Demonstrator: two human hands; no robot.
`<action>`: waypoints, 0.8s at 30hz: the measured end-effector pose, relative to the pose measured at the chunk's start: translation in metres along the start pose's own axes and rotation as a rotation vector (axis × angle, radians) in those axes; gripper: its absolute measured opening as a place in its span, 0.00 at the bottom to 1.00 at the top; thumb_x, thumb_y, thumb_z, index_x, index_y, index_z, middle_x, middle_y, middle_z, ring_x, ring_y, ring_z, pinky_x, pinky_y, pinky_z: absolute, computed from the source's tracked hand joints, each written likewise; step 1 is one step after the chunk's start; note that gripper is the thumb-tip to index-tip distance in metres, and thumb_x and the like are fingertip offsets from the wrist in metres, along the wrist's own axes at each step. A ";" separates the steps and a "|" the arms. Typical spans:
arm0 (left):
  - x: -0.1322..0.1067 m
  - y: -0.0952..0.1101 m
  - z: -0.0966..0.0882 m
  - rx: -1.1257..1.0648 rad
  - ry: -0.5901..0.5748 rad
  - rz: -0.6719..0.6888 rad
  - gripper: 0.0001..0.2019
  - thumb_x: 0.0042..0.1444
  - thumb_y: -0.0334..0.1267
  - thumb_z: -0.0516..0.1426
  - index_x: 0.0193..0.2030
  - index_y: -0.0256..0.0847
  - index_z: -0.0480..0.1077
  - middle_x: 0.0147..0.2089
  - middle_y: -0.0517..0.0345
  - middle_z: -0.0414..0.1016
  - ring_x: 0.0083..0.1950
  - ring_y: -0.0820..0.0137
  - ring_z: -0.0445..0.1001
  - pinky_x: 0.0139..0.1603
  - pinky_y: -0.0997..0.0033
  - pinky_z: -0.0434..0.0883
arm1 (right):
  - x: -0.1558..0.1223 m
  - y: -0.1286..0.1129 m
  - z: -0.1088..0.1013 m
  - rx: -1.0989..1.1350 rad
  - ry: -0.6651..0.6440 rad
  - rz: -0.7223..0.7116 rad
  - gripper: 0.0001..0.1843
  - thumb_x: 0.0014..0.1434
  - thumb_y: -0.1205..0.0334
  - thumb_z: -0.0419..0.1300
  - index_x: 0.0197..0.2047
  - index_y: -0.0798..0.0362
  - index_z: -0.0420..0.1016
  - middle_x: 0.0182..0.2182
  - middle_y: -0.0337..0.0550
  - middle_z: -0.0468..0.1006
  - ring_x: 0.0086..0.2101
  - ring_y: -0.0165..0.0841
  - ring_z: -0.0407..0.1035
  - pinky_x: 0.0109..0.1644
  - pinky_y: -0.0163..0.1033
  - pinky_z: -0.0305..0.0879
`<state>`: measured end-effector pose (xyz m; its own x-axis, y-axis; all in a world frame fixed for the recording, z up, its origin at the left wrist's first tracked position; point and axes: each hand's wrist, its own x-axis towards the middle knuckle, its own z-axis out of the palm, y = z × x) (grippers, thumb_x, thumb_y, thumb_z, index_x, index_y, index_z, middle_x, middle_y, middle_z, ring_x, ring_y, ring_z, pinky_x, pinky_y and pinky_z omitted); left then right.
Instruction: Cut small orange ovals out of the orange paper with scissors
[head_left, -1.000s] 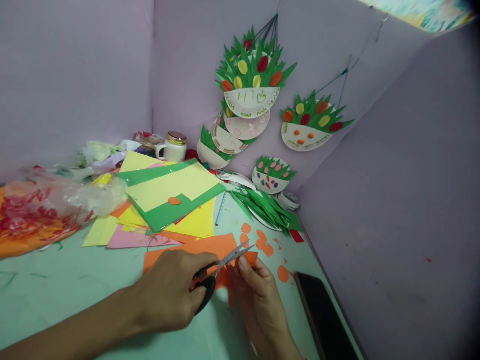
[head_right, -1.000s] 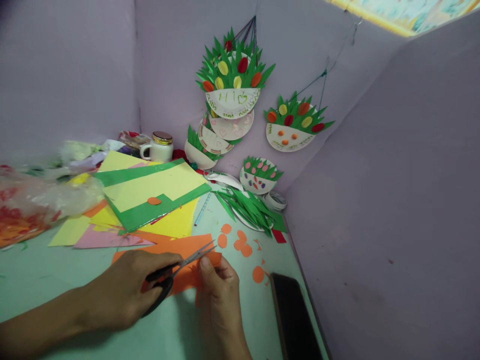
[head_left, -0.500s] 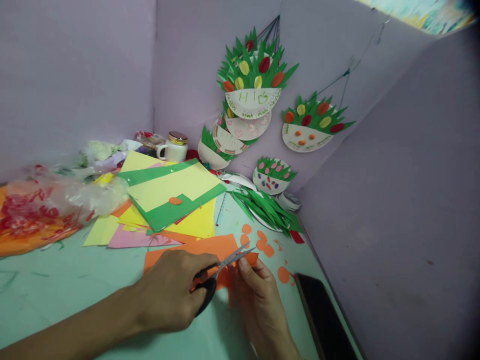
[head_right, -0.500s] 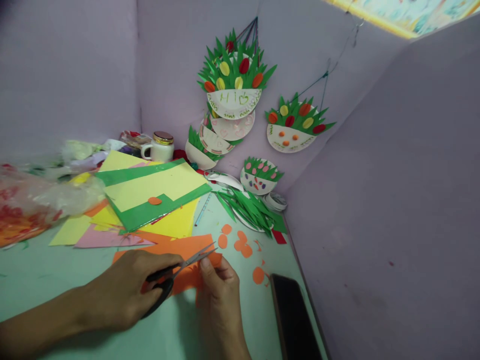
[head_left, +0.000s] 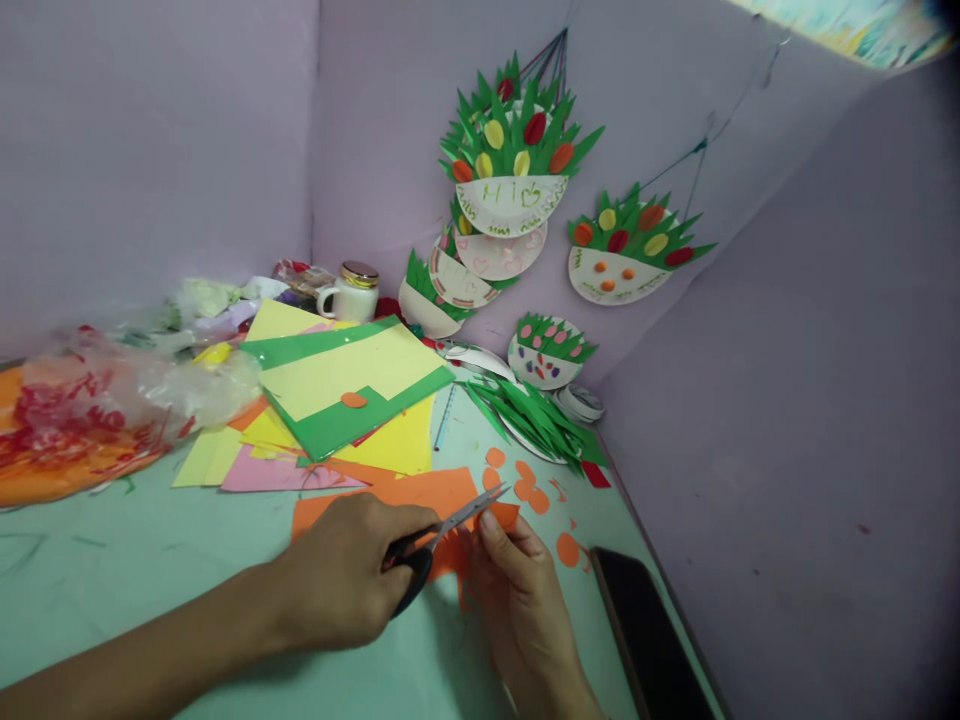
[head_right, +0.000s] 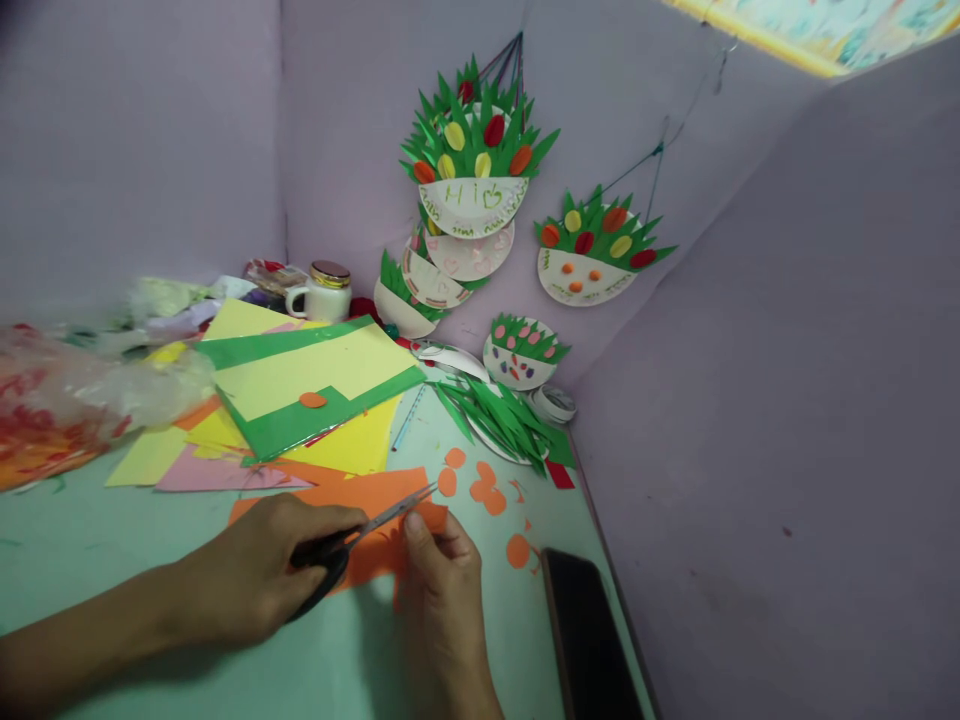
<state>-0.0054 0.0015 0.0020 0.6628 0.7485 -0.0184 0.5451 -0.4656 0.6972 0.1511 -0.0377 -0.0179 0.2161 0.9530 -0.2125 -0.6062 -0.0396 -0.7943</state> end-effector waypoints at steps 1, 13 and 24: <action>0.001 -0.002 0.001 -0.044 0.016 -0.017 0.03 0.46 0.31 0.48 0.26 0.41 0.61 0.22 0.66 0.60 0.25 0.76 0.58 0.26 0.76 0.53 | 0.001 0.000 -0.001 0.004 0.028 -0.002 0.09 0.39 0.61 0.70 0.25 0.54 0.76 0.23 0.37 0.78 0.25 0.29 0.70 0.33 0.34 0.66; 0.011 -0.012 0.006 -0.560 0.228 -0.179 0.05 0.49 0.35 0.54 0.33 0.40 0.64 0.25 0.65 0.65 0.27 0.75 0.62 0.26 0.79 0.60 | 0.004 0.002 -0.006 0.039 0.240 -0.063 0.23 0.32 0.69 0.73 0.32 0.51 0.69 0.22 0.32 0.77 0.24 0.28 0.72 0.28 0.30 0.67; 0.010 -0.005 0.013 -0.686 0.202 -0.220 0.10 0.47 0.37 0.56 0.37 0.38 0.65 0.23 0.66 0.62 0.23 0.78 0.59 0.22 0.80 0.55 | 0.002 0.005 -0.004 -0.014 0.185 -0.006 0.12 0.40 0.62 0.70 0.25 0.55 0.71 0.20 0.33 0.72 0.22 0.23 0.67 0.25 0.27 0.64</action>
<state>0.0056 0.0053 -0.0111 0.4321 0.8934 -0.1230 0.1679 0.0544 0.9843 0.1511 -0.0375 -0.0243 0.3573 0.8819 -0.3075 -0.5941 -0.0395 -0.8034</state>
